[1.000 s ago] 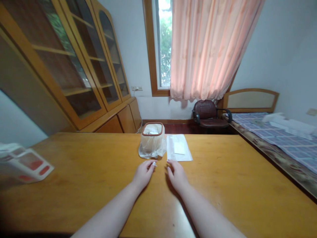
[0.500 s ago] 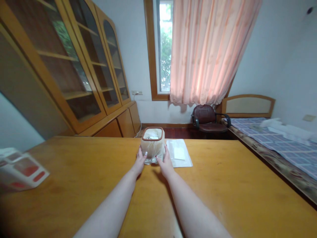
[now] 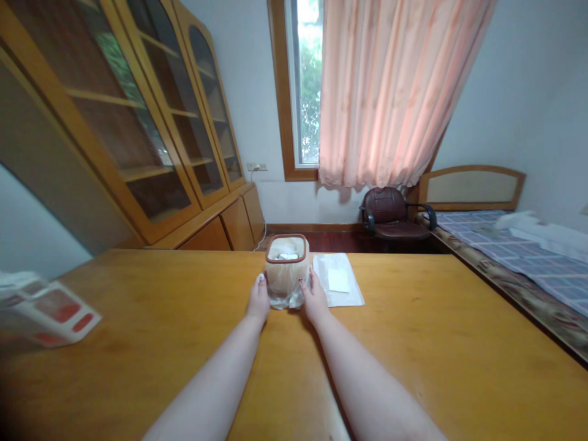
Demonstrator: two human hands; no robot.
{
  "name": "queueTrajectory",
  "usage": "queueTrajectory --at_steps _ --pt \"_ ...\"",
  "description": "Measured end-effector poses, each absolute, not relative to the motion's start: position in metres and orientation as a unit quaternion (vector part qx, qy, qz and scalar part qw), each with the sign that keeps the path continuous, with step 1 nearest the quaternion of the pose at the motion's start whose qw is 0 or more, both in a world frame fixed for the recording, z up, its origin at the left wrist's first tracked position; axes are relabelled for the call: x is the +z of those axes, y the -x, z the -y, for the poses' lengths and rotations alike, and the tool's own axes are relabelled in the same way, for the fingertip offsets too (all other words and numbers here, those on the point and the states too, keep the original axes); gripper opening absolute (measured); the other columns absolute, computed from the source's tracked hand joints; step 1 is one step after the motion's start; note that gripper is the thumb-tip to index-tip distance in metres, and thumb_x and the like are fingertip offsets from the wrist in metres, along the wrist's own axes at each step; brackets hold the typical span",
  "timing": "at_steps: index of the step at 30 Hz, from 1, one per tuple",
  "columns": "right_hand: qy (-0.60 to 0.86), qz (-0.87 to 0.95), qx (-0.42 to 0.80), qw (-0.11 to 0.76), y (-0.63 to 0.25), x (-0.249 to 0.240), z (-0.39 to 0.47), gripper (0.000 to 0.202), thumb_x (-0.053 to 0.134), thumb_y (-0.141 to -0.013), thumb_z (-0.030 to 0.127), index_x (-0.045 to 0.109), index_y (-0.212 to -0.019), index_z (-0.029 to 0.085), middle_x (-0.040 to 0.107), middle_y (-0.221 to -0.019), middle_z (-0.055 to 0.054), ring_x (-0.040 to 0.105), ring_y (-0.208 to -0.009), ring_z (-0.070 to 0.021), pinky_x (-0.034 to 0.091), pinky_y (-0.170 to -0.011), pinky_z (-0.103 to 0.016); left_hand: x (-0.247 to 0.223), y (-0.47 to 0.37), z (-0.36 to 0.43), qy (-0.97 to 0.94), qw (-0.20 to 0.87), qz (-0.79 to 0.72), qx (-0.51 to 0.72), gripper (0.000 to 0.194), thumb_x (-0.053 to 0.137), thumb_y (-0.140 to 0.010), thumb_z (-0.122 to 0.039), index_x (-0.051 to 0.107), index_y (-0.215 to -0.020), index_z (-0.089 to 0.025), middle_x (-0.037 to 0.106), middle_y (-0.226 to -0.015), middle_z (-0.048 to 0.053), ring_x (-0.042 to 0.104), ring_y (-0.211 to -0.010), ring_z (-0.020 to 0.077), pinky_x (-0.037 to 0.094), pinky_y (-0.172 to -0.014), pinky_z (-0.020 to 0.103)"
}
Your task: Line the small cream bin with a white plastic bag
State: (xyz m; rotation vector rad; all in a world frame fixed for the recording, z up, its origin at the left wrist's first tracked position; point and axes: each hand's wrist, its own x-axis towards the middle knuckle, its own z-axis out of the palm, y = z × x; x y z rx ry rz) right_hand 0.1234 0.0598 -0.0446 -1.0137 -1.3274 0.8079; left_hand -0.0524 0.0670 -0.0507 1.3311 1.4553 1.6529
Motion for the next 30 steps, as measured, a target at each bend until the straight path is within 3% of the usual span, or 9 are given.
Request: queueTrajectory --at_steps 3,6,12,14,18,24,28,30 --pt "0.506 0.558 0.318 0.575 -0.126 -0.042 -0.053 0.054 0.044 -0.09 0.053 0.053 -0.129 0.017 0.063 -0.123 -0.016 0.06 -0.114 -0.0287 0.045 -0.099 -0.048 -0.048 0.055 -0.063 -0.461 0.238 -0.585 0.623 0.051 0.035 -0.091 -0.057 0.063 -0.109 -0.017 0.065 -0.118 0.018 0.054 -0.122 0.0302 0.039 -0.104 0.047" --pt "0.532 0.549 0.29 0.575 -0.129 -0.039 -0.05 0.052 0.041 -0.092 0.052 0.054 -0.125 0.015 0.067 -0.113 -0.016 0.064 -0.106 -0.0277 0.048 -0.094 -0.046 -0.041 0.057 -0.06 -0.447 0.214 -0.597 0.63 0.053 0.03 -0.092 -0.057 0.06 -0.109 -0.018 0.065 -0.115 0.017 0.056 -0.118 0.0297 0.041 -0.102 0.047" --pt "0.438 0.634 0.264 0.58 -0.126 -0.038 -0.05 0.063 0.05 -0.09 0.046 0.037 -0.142 0.013 0.045 -0.144 -0.017 0.042 -0.134 -0.026 0.033 -0.112 -0.046 -0.032 0.054 -0.056 -0.538 0.215 -0.497 0.646 0.071 0.042 -0.085 -0.065 0.039 -0.137 -0.017 0.044 -0.143 0.016 0.044 -0.132 0.0259 0.034 -0.11 0.039" --pt "0.407 0.661 0.275 0.567 -0.124 -0.037 -0.049 0.063 0.051 -0.09 0.045 0.037 -0.144 0.015 0.042 -0.148 -0.014 0.039 -0.137 -0.0262 0.031 -0.114 -0.047 -0.033 0.048 -0.054 -0.558 0.247 -0.482 0.628 0.071 0.044 -0.085 -0.065 0.039 -0.138 -0.017 0.046 -0.143 0.015 0.044 -0.132 0.0264 0.033 -0.11 0.039" --pt "0.391 0.683 0.289 0.545 -0.126 -0.031 -0.044 0.053 0.046 -0.092 0.045 0.049 -0.137 0.019 0.053 -0.139 -0.011 0.048 -0.129 -0.0273 0.04 -0.107 -0.046 -0.041 0.037 -0.049 -0.538 0.253 -0.512 0.62 0.068 0.038 -0.087 -0.065 0.046 -0.132 -0.015 0.055 -0.132 0.017 0.051 -0.124 0.0287 0.035 -0.108 0.041" --pt "0.464 0.671 0.219 0.536 -0.132 -0.025 -0.034 0.045 0.037 -0.095 0.048 0.067 -0.117 0.022 0.069 -0.116 -0.011 0.064 -0.109 -0.0279 0.05 -0.092 -0.042 -0.041 0.028 -0.04 -0.451 0.203 -0.604 0.624 0.062 0.024 -0.093 -0.06 0.06 -0.118 -0.016 0.063 -0.119 0.018 0.05 -0.125 0.0311 0.032 -0.11 0.043" --pt "0.489 0.647 0.199 0.551 -0.135 -0.025 -0.033 0.05 0.031 -0.096 0.049 0.071 -0.102 0.02 0.073 -0.099 -0.012 0.068 -0.095 -0.0271 0.052 -0.085 -0.04 -0.032 0.031 -0.036 -0.441 0.195 -0.605 0.634 0.062 0.018 -0.095 -0.055 0.057 -0.125 -0.017 0.061 -0.125 0.015 0.051 -0.125 0.0269 0.036 -0.109 0.04" --pt "0.486 0.625 0.197 0.579 -0.136 -0.026 -0.035 0.05 0.032 -0.096 0.05 0.067 -0.111 0.017 0.07 -0.107 -0.013 0.065 -0.103 -0.027 0.05 -0.091 -0.042 -0.028 0.036 -0.04 -0.443 0.18 -0.589 0.651 0.061 0.018 -0.096 -0.054 0.052 -0.13 -0.017 0.055 -0.135 0.013 0.046 -0.131 0.024 0.031 -0.112 0.038"
